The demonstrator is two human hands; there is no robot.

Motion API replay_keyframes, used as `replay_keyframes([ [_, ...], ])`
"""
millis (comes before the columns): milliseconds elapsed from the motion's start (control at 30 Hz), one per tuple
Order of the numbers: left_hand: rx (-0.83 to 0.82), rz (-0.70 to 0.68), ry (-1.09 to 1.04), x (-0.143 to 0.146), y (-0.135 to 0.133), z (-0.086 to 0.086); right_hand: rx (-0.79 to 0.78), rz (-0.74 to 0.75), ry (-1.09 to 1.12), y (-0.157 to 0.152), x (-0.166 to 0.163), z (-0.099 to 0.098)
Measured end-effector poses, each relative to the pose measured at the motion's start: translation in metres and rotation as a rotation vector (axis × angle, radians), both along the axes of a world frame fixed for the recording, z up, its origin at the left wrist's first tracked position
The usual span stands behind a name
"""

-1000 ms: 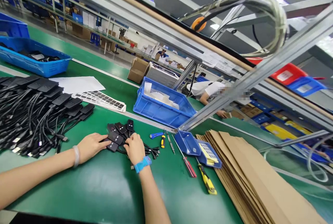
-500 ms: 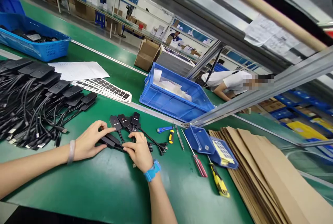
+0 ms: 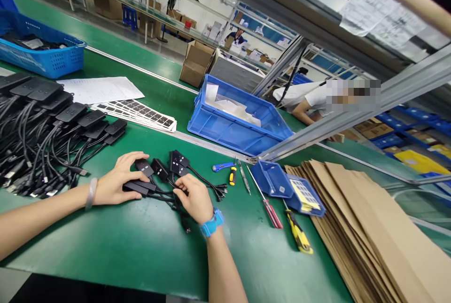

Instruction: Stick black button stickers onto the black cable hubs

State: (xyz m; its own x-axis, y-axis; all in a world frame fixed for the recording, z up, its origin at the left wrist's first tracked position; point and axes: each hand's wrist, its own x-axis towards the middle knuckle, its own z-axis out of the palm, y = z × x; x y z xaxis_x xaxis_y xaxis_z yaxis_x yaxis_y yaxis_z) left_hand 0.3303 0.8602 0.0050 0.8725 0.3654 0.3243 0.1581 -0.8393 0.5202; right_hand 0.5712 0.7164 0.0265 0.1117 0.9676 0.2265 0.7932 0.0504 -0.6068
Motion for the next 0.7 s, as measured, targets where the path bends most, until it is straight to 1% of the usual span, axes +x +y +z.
replay_keyframes([
  [67, -0.029, 0.002, 0.031, 0.0, 0.002, -0.001, -0.062, 0.081, -0.016, -0.002, -0.001, 0.007],
  [100, -0.049, -0.001, 0.06, 0.0, 0.004, -0.001, -0.09, 0.097, -0.017, -0.002, -0.002, 0.01],
  [200, -0.103, -0.025, 0.155, 0.0, 0.006, -0.001, -0.173, 0.073, 0.045, 0.0, -0.004, 0.011],
  [300, -0.144, -0.036, 0.141, 0.0, 0.004, 0.0, -0.244, 0.019, 0.126, 0.001, -0.004, 0.005],
  [400, -0.183, -0.049, 0.053, -0.001, -0.002, 0.001, -0.205, -0.04, 0.143, 0.001, -0.001, 0.0],
  [467, -0.194, -0.1, 0.003, -0.001, -0.006, 0.0, -0.156, -0.062, 0.125, 0.001, 0.0, 0.002],
  [567, -0.184, -0.19, -0.04, 0.0, -0.008, -0.002, -0.164, 0.01, 0.077, 0.002, -0.005, 0.007],
  [633, -0.147, -0.205, -0.029, 0.001, -0.007, -0.003, -0.186, 0.072, 0.062, 0.004, -0.01, 0.006],
  [700, -0.088, -0.211, 0.027, 0.003, -0.004, -0.005, -0.196, 0.102, 0.066, 0.005, -0.013, 0.002],
])
